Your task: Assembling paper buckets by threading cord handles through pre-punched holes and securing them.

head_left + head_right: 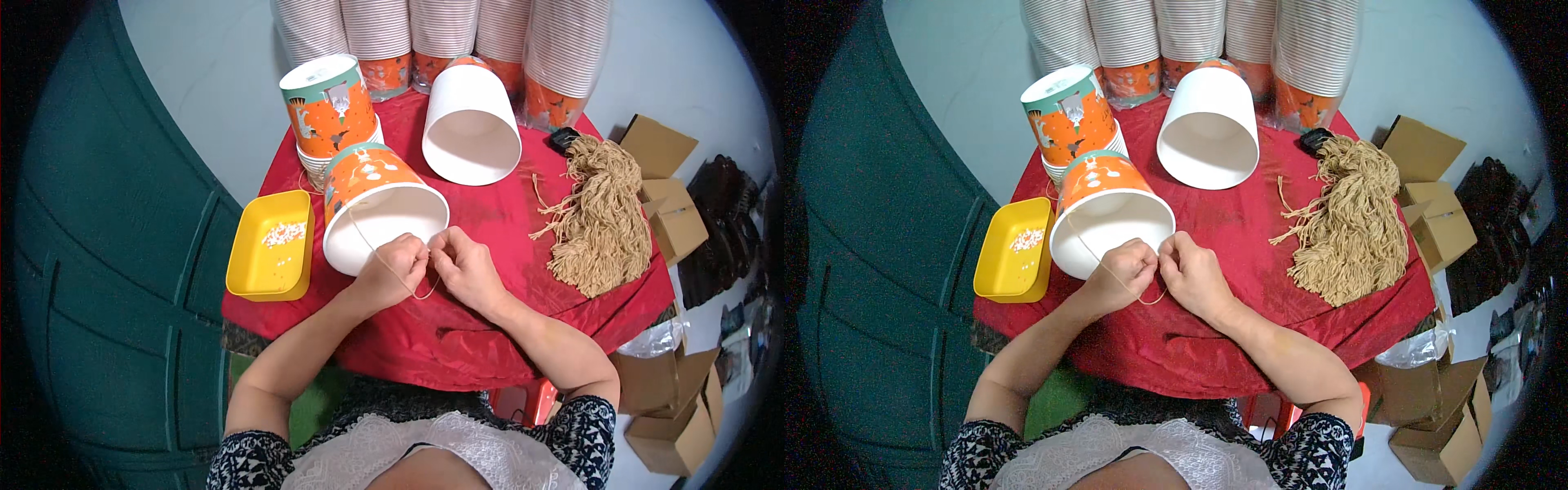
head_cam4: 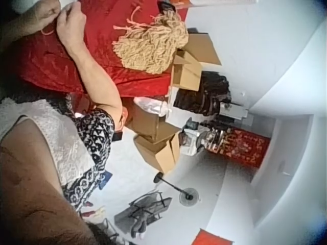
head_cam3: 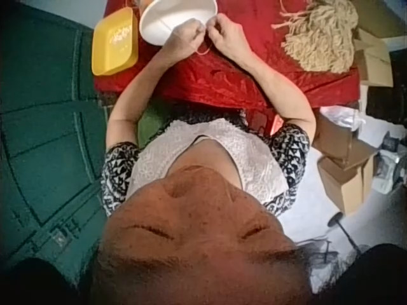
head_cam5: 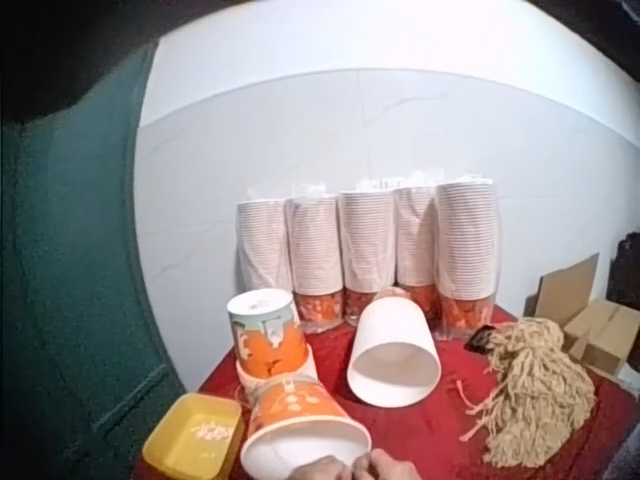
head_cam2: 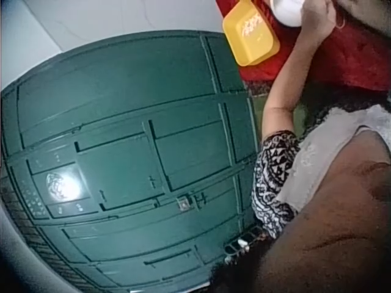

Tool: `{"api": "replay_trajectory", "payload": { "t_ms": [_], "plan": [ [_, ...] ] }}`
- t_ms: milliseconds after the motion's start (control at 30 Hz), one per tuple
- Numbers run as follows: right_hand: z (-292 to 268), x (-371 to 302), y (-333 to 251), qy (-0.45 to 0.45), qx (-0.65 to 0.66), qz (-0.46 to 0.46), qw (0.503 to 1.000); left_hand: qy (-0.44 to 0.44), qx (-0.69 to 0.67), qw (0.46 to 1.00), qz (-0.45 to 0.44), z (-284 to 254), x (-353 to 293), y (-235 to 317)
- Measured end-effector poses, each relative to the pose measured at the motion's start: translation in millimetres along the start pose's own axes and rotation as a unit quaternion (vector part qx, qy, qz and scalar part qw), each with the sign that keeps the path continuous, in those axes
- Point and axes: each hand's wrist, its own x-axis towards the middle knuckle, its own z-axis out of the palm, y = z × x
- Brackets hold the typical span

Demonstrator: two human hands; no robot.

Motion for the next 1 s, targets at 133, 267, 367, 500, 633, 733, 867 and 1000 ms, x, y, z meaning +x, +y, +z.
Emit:
{"api": "replay_trajectory", "payload": {
  "t_ms": [133, 267, 367, 500, 633, 733, 867, 1000],
  "plan": [
    [6, -2, 11, 0.003, 0.033, -0.034, 0.999, 0.019, -0.039, 0.999, -0.014, 4, 2, 1],
    [4, -1, 11, -0.02, 0.024, -0.009, 0.999, 0.006, -0.116, 0.987, -0.108, 3, 2, 4],
    [5, -1, 16, -0.019, -0.033, -0.029, 0.999, 0.015, -0.151, 0.974, -0.168, 6, 2, -8],
    [5, -2, 14, -0.016, -0.098, -0.074, 0.992, 0.022, -0.23, 0.949, -0.217, 1, 4, -6],
    [3, -1, 14, -0.023, -0.129, -0.074, 0.989, 0.008, -0.324, 0.909, -0.262, -3, 8, 0],
    [6, -2, 12, -0.027, -0.134, -0.067, 0.988, 0.012, -0.335, 0.903, -0.269, -2, 8, 0],
    [7, -1, 10, -0.021, -0.122, -0.093, 0.988, 0.01, -0.331, 0.904, -0.271, -3, 6, -2],
    [5, -3, 7, 0.0, -0.102, -0.082, 0.991, 0.001, -0.333, 0.9, -0.283, -5, 6, 2]
  ]
}}
